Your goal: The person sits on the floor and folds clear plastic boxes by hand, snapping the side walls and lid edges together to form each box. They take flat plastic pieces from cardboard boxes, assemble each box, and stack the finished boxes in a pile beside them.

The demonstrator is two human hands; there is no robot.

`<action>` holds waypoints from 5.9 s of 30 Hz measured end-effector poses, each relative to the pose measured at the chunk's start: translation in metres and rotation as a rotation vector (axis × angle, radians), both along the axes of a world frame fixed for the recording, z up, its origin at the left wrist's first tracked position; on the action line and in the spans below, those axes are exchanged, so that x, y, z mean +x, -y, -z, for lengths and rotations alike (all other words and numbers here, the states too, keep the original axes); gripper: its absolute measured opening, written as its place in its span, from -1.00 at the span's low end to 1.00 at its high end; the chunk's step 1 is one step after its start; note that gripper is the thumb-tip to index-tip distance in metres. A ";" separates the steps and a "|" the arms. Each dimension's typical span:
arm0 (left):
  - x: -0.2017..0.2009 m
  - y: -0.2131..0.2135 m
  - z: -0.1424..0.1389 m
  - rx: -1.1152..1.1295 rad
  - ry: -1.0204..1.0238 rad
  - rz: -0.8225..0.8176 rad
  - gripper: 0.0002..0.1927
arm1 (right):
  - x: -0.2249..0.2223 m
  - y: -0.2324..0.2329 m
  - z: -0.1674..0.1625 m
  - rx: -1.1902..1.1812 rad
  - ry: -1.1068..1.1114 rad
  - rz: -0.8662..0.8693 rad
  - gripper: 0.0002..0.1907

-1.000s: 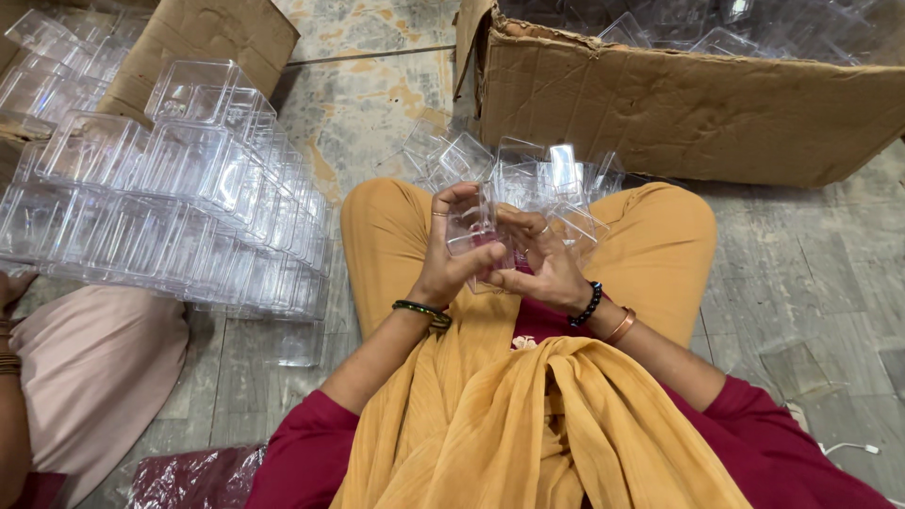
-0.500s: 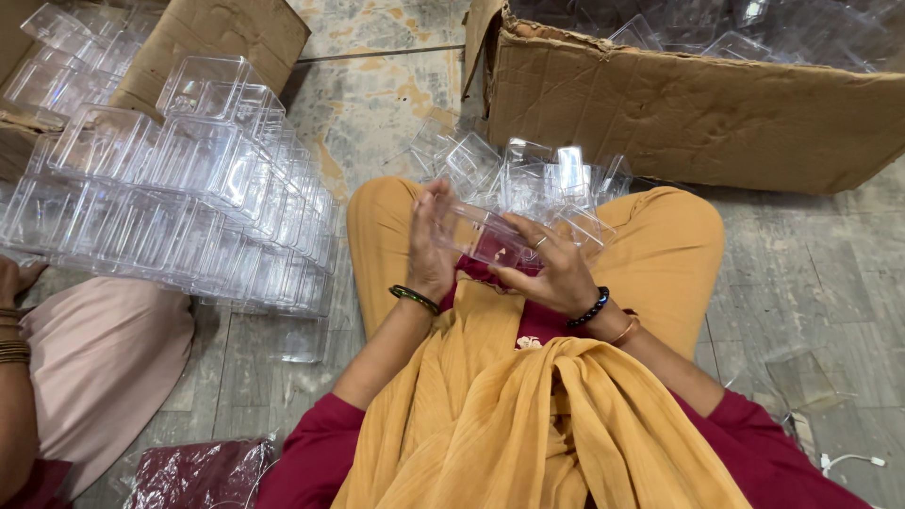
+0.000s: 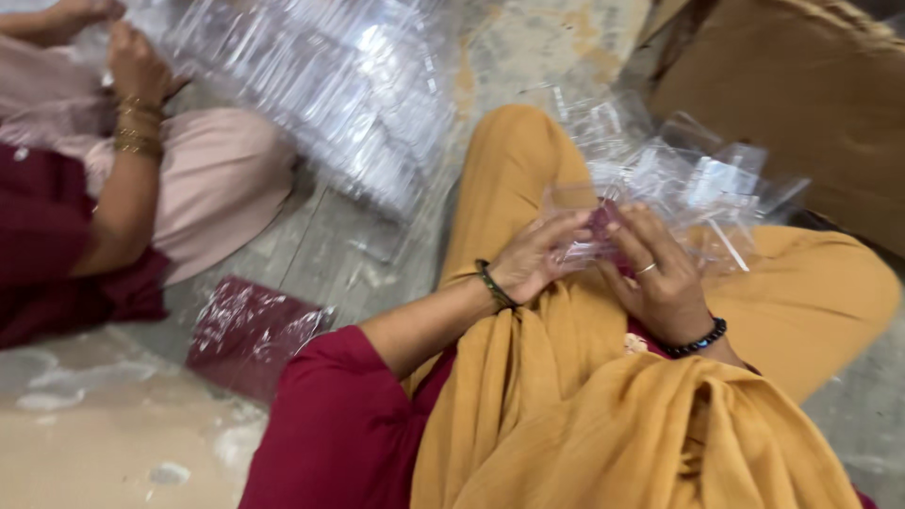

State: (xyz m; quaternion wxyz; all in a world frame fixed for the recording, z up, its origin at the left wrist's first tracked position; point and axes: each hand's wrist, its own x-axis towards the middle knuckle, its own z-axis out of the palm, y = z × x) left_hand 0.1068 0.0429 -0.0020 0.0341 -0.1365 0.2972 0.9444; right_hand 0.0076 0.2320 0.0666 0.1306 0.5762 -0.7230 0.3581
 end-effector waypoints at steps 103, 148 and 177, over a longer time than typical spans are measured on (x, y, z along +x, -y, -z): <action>-0.053 -0.011 -0.060 -0.656 -0.688 -0.046 -0.11 | -0.011 -0.019 0.001 -0.389 0.904 -0.241 -0.17; -0.033 -0.003 -0.075 -0.600 -0.493 0.069 -0.15 | -0.014 -0.009 0.011 -0.404 0.980 -0.355 -0.25; 0.022 0.010 -0.020 -0.334 -0.111 -0.389 -0.41 | 0.003 0.015 -0.008 0.032 0.229 0.014 -0.23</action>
